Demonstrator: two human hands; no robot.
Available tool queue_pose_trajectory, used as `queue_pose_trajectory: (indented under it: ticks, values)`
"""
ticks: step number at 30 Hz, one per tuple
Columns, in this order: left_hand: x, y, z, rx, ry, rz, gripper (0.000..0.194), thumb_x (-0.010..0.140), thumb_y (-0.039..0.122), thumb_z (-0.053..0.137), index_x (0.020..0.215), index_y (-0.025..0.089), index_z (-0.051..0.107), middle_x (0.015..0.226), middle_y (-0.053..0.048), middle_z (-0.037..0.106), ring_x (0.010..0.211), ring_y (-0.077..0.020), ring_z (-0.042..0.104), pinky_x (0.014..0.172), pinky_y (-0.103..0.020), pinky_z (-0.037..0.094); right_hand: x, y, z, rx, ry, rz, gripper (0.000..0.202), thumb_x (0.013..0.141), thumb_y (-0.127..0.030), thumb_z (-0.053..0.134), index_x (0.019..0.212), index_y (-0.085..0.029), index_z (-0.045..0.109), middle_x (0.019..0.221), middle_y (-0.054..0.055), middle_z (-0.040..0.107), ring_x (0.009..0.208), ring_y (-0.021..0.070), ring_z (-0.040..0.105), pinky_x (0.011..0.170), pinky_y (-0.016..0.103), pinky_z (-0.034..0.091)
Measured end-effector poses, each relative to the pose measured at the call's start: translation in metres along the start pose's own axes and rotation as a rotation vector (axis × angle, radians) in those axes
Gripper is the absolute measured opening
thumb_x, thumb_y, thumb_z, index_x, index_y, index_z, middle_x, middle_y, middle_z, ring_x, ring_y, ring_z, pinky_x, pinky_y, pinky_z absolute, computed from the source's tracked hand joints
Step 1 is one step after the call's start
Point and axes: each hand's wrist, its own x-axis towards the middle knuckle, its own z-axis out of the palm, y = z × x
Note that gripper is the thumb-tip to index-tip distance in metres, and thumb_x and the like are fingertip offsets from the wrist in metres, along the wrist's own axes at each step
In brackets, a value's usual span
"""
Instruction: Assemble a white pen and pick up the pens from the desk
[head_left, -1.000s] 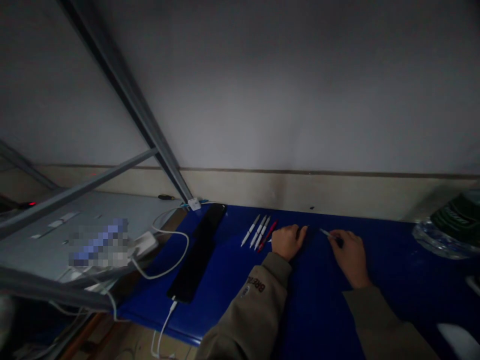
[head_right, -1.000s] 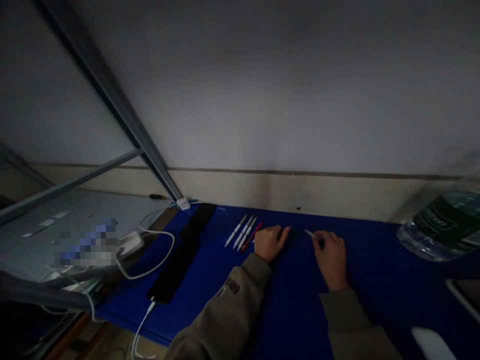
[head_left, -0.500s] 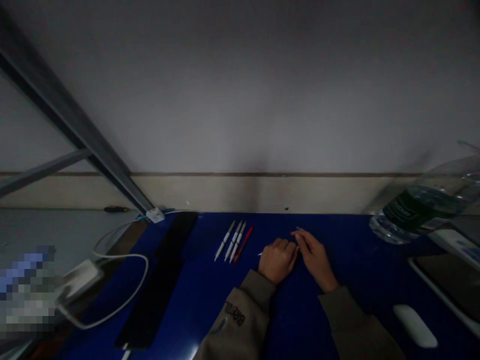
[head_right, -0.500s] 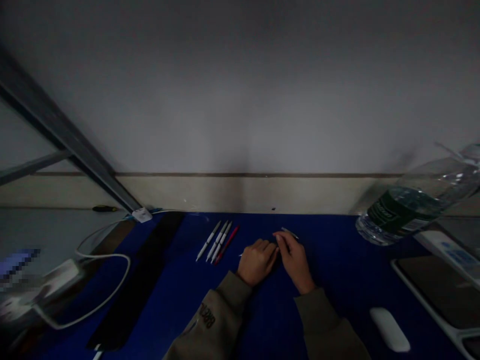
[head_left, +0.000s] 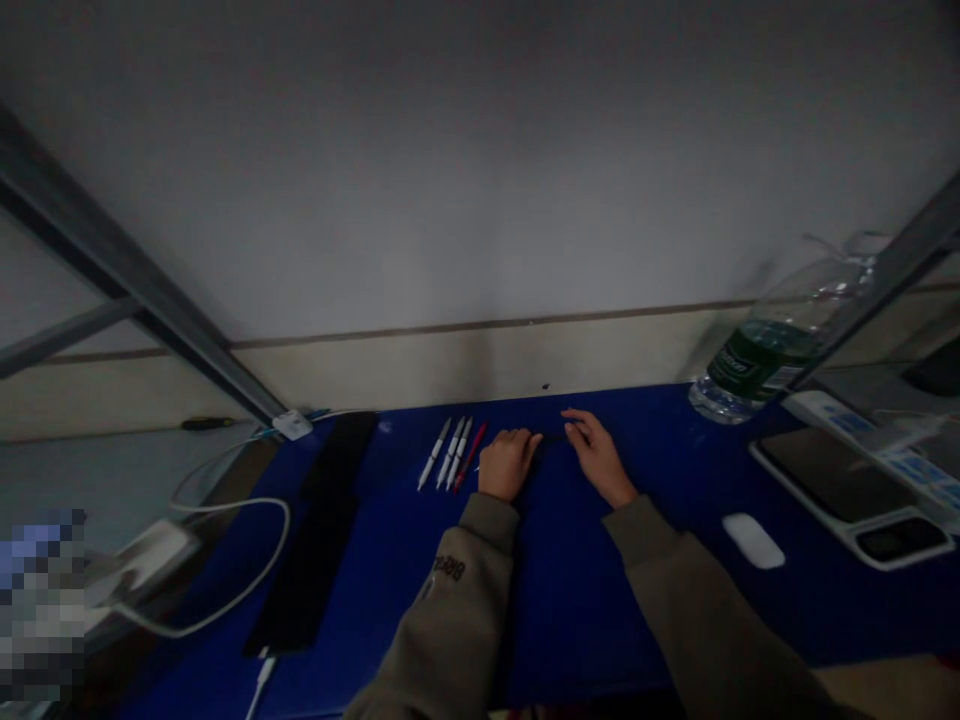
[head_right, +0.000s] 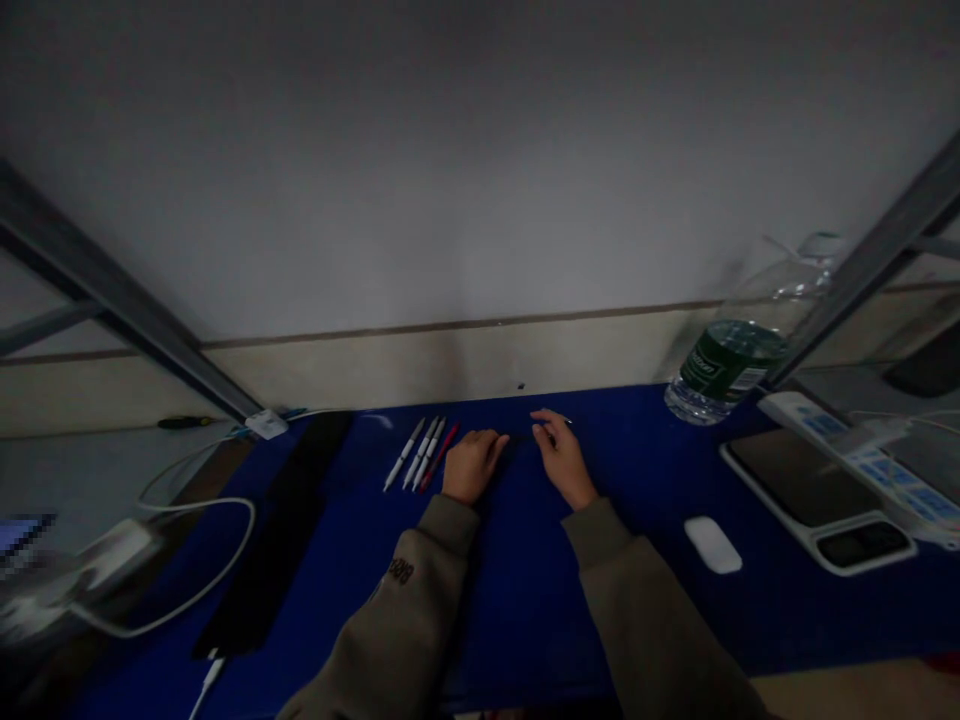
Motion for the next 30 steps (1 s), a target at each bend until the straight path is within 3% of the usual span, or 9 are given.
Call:
queue_pose_trajectory:
  ticks: [4,12,19,25,30]
  values:
    - [0.001,0.001,0.0,0.003,0.006,-0.02,0.042,0.096,0.05,0.027,0.095,0.023,0.059,0.091,-0.003,0.066,0.09,-0.0159,0.058,0.065,-0.023,0.038,0.003,0.003,0.001,0.049,-0.011,0.023,0.04,0.085,-0.045,0.048,0.117,-0.022,0.052,0.061,-0.004,0.042,0.053,0.0108,0.034,0.05,0.025,0.026]
    - [0.001,0.0,-0.001,0.053,0.008,-0.099,0.046,0.096,0.051,0.021,0.097,0.022,0.057,0.089,-0.007,0.066,0.084,-0.0178,0.062,0.062,-0.023,0.038,0.006,0.003,0.001,0.047,0.031,-0.067,0.039,0.082,-0.041,0.051,0.116,-0.021,0.052,0.066,-0.003,0.049,0.062,0.0123,0.044,0.061,0.026,0.035]
    - [-0.003,-0.004,0.001,0.06,0.019,-0.092,0.041,0.095,0.052,0.024,0.103,0.025,0.055,0.09,-0.004,0.066,0.081,-0.0166,0.063,0.061,-0.023,0.037,0.007,0.009,0.003,0.065,0.025,-0.014,0.041,0.084,-0.047,0.048,0.116,-0.022,0.052,0.06,-0.005,0.043,0.051,0.0104,0.034,0.051,0.024,0.028]
    - [0.0,-0.003,0.003,0.083,-0.003,-0.055,0.045,0.095,0.053,0.02,0.102,0.024,0.054,0.087,-0.005,0.065,0.079,-0.0186,0.063,0.056,-0.024,0.034,0.012,0.011,0.004,0.039,0.053,-0.044,0.036,0.084,-0.038,0.05,0.117,-0.023,0.051,0.067,-0.002,0.05,0.063,0.012,0.047,0.063,0.025,0.037]
    - [0.003,0.0,0.002,0.135,-0.059,-0.034,0.046,0.096,0.051,0.017,0.098,0.023,0.053,0.083,-0.004,0.067,0.075,-0.0188,0.064,0.054,-0.024,0.032,0.012,0.009,0.005,-0.01,0.055,-0.04,0.032,0.088,-0.039,0.045,0.115,-0.025,0.054,0.064,-0.003,0.043,0.055,0.0103,0.037,0.054,0.024,0.031]
